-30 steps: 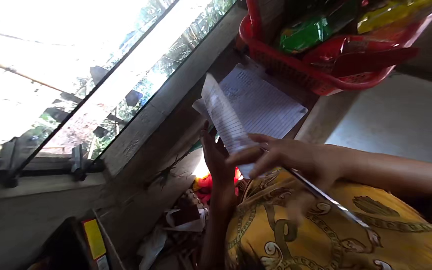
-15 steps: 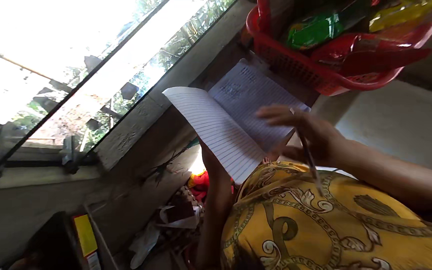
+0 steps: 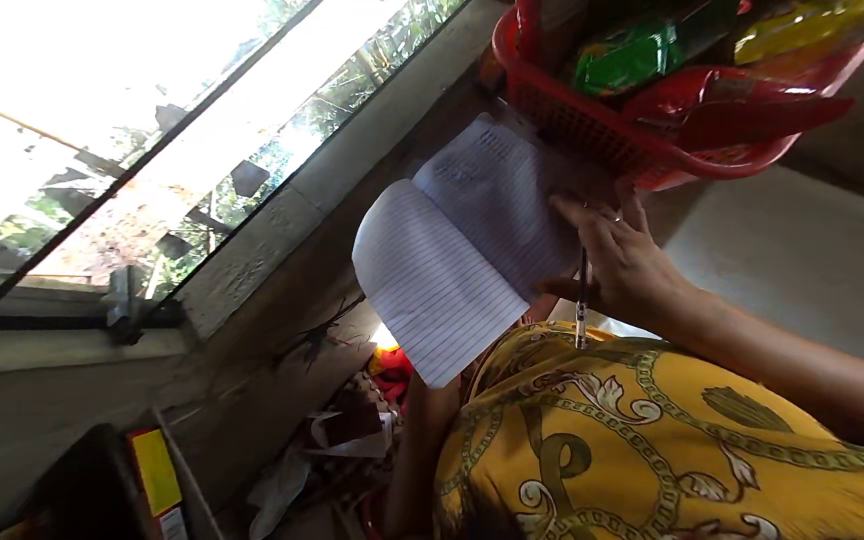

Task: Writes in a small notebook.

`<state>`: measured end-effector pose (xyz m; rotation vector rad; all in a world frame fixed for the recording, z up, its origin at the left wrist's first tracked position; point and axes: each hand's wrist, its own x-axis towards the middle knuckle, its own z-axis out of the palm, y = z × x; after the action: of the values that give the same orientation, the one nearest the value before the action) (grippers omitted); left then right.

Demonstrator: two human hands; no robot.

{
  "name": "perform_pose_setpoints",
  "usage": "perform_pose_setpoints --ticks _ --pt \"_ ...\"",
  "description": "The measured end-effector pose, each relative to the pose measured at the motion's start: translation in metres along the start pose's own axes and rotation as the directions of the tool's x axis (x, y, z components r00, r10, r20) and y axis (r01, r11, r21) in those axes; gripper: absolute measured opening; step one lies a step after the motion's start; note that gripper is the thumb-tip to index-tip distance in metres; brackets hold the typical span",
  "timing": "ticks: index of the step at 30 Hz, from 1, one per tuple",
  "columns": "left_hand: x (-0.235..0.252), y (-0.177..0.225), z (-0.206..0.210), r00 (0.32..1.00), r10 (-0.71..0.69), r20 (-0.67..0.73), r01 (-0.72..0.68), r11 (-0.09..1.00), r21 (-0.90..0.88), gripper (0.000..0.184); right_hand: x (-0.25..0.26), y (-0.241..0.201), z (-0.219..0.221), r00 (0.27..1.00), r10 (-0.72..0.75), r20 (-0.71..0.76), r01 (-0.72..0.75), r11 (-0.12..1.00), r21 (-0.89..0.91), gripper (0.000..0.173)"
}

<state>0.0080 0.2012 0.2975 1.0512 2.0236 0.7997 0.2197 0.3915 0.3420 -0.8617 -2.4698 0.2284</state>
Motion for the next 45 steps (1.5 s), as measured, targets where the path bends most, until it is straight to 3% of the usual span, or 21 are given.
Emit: perform_pose_setpoints --ticks 3,5,8,10,11,13,15,17,19,21,24,27,31,33,38,45 --pt "-0.001 0.011 0.0 0.997 0.064 -0.032 -0.058 0.985 0.165 0.033 0.004 -0.009 -0.001 0.998 -0.049 0.025 0.044 0.986 0.16 0.093" --pt "-0.005 0.033 -0.004 0.998 0.039 -0.053 -0.026 0.973 0.23 0.031 0.009 -0.019 -0.005 0.981 -0.178 0.081 0.124 0.886 0.446 0.088" --pt "-0.006 0.03 -0.005 0.993 0.076 -0.089 -0.063 0.989 0.135 0.03 0.017 -0.031 -0.011 0.873 -0.478 0.096 0.177 0.494 0.851 0.071" --pt "-0.006 0.023 -0.004 0.995 0.047 -0.082 -0.048 0.999 -0.01 0.032 0.017 -0.031 -0.018 0.852 -0.521 0.042 0.111 0.259 0.96 0.059" --pt "-0.005 0.019 -0.004 0.997 0.039 -0.066 -0.043 0.998 -0.048 0.033 0.015 -0.027 -0.023 0.871 -0.491 0.019 0.098 0.213 0.972 0.052" --pt "-0.006 0.018 -0.005 0.999 0.036 -0.036 -0.038 0.998 -0.059 0.036 0.013 -0.017 -0.03 0.93 -0.362 -0.059 0.173 0.293 0.94 0.042" --pt "-0.006 0.018 -0.005 0.998 0.044 -0.041 -0.046 0.998 -0.053 0.037 0.014 -0.006 -0.03 0.964 -0.218 -0.151 0.254 0.592 0.765 0.034" --pt "-0.007 0.017 -0.005 0.998 0.056 -0.037 -0.059 0.995 -0.085 0.038 0.011 0.01 -0.024 0.972 -0.166 -0.166 0.229 0.833 0.505 0.041" --pt "-0.005 0.018 -0.005 0.999 0.051 -0.016 -0.052 0.997 -0.054 0.038 0.004 0.021 -0.017 0.987 -0.113 -0.118 0.149 0.918 0.367 0.047" --pt "0.003 0.009 -0.001 0.998 -0.012 0.068 0.018 0.996 -0.082 0.037 -0.003 0.025 -0.012 0.993 -0.077 -0.093 0.103 0.94 0.324 0.049" --pt "0.006 -0.003 0.005 0.996 0.026 0.088 -0.024 0.999 -0.022 0.035 -0.002 0.02 -0.01 0.992 -0.11 -0.067 0.126 0.937 0.325 0.048" --pt "-0.003 0.03 -0.004 0.998 0.055 0.033 -0.058 0.989 0.133 0.031 0.011 -0.001 -0.009 0.975 -0.221 -0.013 0.212 0.914 0.347 0.049" --pt "-0.003 0.04 -0.006 0.997 0.078 0.029 -0.083 0.964 0.253 0.03 0.027 -0.019 0.0 0.93 -0.368 0.0 0.342 0.864 0.371 0.046" --pt "-0.003 0.035 -0.006 0.998 0.059 0.033 -0.065 0.972 0.226 0.03 0.028 -0.018 -0.002 0.957 -0.288 0.008 0.27 0.905 0.328 0.048" --pt "-0.004 0.009 0.0 0.999 0.034 -0.007 -0.035 0.985 -0.17 0.035 0.003 -0.005 -0.019 0.997 -0.002 0.079 -0.003 0.998 0.064 0.068" --pt "0.001 0.022 -0.004 0.997 0.054 0.051 -0.06 0.989 0.135 0.031 -0.009 -0.007 -0.012 0.999 0.002 0.032 -0.003 0.999 0.034 0.067"
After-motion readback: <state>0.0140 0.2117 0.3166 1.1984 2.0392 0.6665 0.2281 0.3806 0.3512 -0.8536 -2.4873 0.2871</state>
